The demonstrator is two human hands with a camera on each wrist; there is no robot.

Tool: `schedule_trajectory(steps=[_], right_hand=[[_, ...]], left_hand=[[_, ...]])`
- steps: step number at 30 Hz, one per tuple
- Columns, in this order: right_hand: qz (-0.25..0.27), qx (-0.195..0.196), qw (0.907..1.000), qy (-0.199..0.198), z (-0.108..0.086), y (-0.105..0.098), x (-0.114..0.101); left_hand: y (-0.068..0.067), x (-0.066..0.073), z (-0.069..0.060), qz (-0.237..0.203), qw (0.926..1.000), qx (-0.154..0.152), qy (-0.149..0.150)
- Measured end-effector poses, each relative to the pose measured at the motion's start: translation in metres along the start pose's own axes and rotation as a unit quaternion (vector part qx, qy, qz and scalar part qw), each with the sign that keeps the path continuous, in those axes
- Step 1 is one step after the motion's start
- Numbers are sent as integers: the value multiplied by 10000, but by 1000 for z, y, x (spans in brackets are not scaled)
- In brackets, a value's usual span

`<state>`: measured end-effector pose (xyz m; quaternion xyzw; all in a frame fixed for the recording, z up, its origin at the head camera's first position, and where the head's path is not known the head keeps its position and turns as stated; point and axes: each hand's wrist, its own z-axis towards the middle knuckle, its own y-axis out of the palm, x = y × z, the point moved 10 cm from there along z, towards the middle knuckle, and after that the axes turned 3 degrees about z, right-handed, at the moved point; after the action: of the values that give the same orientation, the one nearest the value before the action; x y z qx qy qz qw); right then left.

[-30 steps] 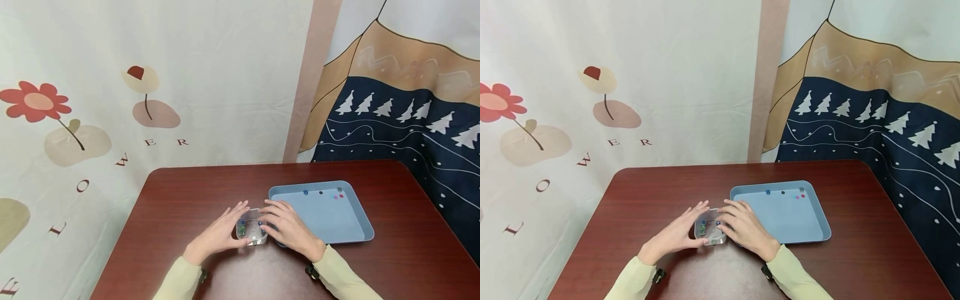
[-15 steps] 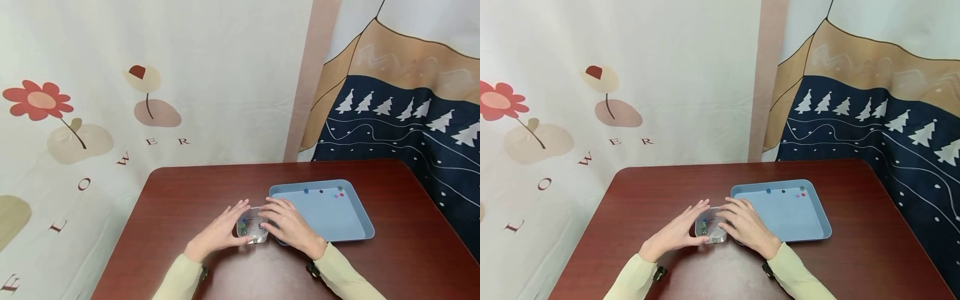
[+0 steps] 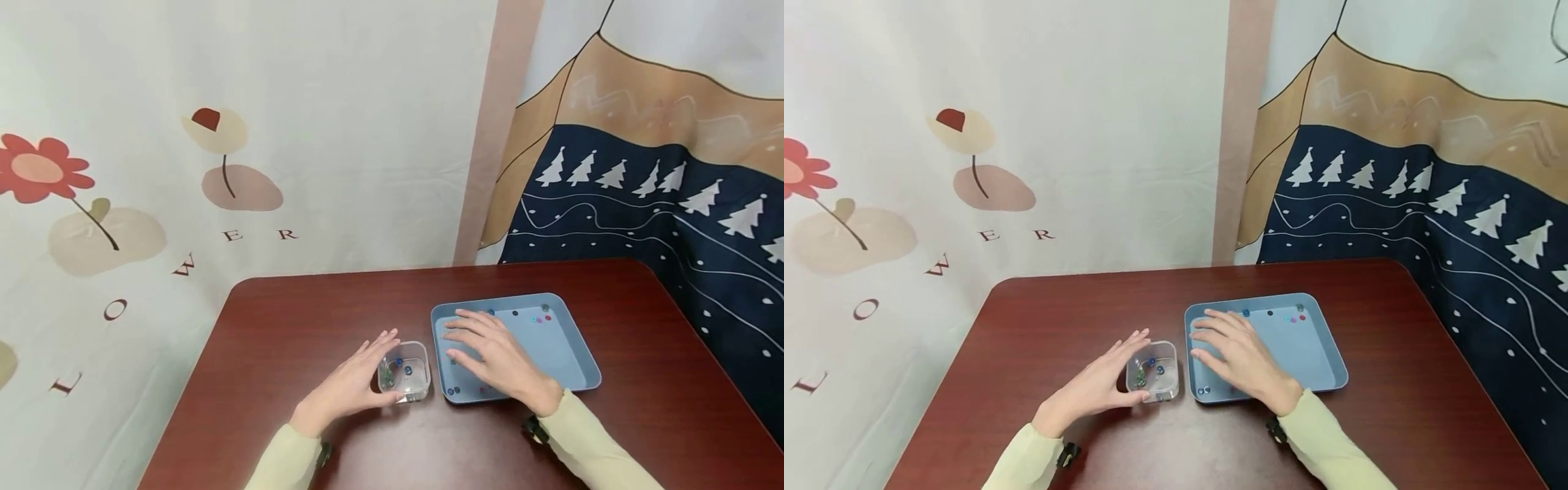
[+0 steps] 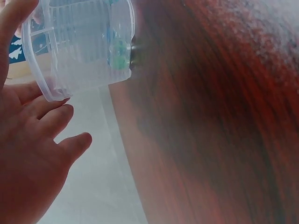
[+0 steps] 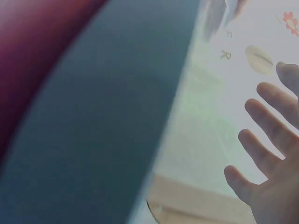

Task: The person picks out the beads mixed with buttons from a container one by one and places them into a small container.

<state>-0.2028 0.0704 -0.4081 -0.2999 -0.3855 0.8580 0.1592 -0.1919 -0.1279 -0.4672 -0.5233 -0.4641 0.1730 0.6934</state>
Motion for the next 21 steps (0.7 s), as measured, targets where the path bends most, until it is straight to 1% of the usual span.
schedule_trajectory(steps=[3, 8, 10, 14, 17, 21], right_hand=[[-115, -140, 9995, 250, -5, -14, 13], [-321, -283, 9972, 613, -19, -35, 40], [-401, -393, 9952, 801, -24, -40, 52], [-480, -755, 9894, 1145, -29, -43, 75], [-526, -977, 9867, 1189, -29, -42, 86], [-538, -1123, 9869, 1030, -27, -41, 92]], left_hand=[[2, 1, -1, -9, 10000, -32, -31], [2, 5, 0, 45, 10000, 19, 73], [2, 6, 0, 53, 9999, 21, 83], [1, 5, 0, 37, 10000, 24, 89], [0, 4, 0, 53, 9999, 50, 135], [-1, 2, -1, 59, 9999, 45, 112]])
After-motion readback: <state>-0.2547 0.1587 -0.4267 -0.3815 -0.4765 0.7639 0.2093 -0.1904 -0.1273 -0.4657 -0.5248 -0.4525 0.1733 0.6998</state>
